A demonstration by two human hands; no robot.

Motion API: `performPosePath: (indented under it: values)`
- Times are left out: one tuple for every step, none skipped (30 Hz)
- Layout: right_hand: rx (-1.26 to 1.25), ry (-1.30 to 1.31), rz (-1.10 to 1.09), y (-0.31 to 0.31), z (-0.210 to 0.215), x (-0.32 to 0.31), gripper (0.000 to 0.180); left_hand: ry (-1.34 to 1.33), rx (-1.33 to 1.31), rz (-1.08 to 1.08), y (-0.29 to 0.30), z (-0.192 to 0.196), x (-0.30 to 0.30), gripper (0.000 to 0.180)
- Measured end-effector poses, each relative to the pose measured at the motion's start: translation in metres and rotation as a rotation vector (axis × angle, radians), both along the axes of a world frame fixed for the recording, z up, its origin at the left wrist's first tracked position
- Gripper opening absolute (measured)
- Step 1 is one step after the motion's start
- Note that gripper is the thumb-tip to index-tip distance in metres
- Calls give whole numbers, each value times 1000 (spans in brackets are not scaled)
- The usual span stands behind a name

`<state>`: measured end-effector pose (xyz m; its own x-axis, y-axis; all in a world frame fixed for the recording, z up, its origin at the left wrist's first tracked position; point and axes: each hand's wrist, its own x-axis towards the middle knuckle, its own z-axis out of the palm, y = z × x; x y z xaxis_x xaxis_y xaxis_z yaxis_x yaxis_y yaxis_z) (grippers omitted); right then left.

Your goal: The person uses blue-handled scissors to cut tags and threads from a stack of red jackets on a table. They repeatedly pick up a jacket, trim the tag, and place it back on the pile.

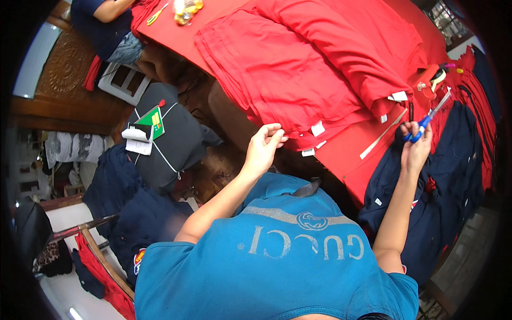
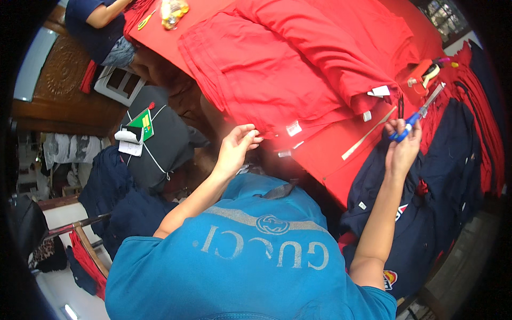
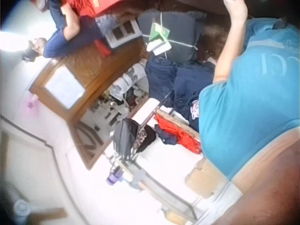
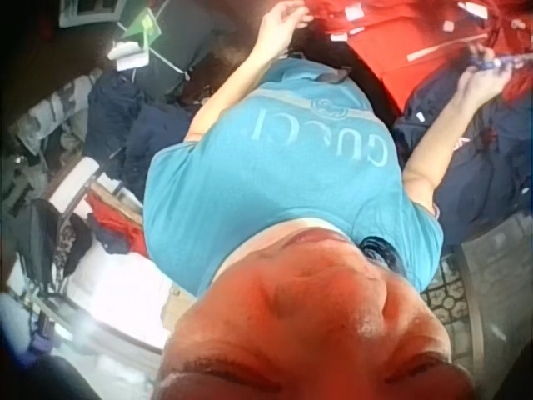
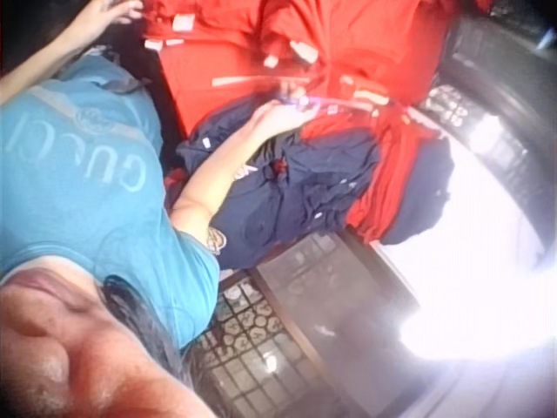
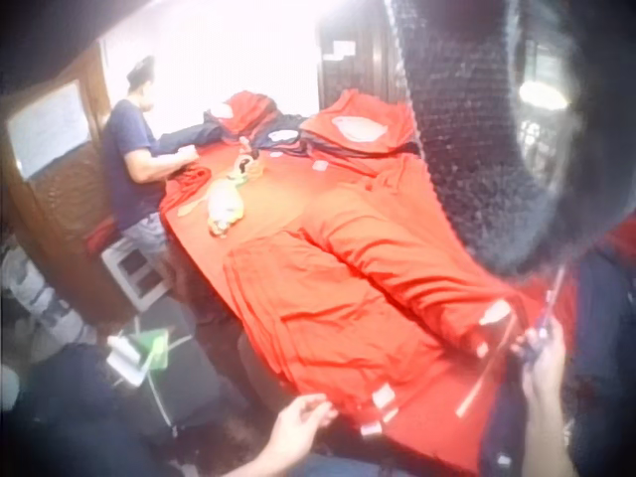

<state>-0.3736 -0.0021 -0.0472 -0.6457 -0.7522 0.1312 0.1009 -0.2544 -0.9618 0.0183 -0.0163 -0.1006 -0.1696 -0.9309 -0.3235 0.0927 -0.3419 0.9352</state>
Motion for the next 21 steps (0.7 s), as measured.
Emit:
performPosePath:
  values:
    - [21,41,56,11,4,14,47,22,-1,21,-1,5,-4,34]
    - [50,81,112,19,6,28,48,4,7,3,-4,6,-8,30]
    - [140,123,119,26,6,43,52,-16,13,-8,-8,7,-12,27]
    - [164,155,154,33,-1,53,55,-36,18,-17,-11,7,-15,24]
    - [184,126,228,39,3,69,54,-42,13,-19,-13,7,-15,22]
    - [201,93,309,46,5,87,52,-54,7,-16,-13,6,-15,21]
    - [241,123,354,53,1,97,51,-61,2,-14,-13,7,-15,21]
    - [280,156,395,58,-2,107,50,-42,-38,-27,-10,13,-16,20]
    - [307,177,465,60,2,120,50,-59,-83,-107,-4,8,-14,19]
    - [366,214,484,60,9,137,53,-76,-127,-186,2,3,-11,18]
    - [310,509,556,56,15,145,57,-129,-167,-242,13,8,-12,16]
    - [247,805,614,53,24,151,61,-68,-62,-270,22,24,-16,16]
    - [220,827,682,50,34,160,65,-30,-32,-283,26,26,-18,15]
    - [193,851,744,48,43,168,69,9,-4,-302,29,28,-20,15]
    - [114,867,846,43,42,172,73,0,83,-265,30,26,-22,15]
    - [31,1030,890,36,45,177,70,32,51,-219,30,28,-22,12]
    - [-30,1136,906,28,41,183,66,65,22,-174,31,31,-22,10]
    - [-95,1246,920,18,35,187,62,102,-9,-127,32,34,-23,8]
    - [-108,1250,939,9,32,190,63,186,-20,-103,31,22,-22,11]
    - [-126,1250,960,-2,28,192,65,165,-38,-86,29,27,-20,11]
    - [-143,1250,980,-13,28,195,66,144,-57,-69,27,36,-18,11]
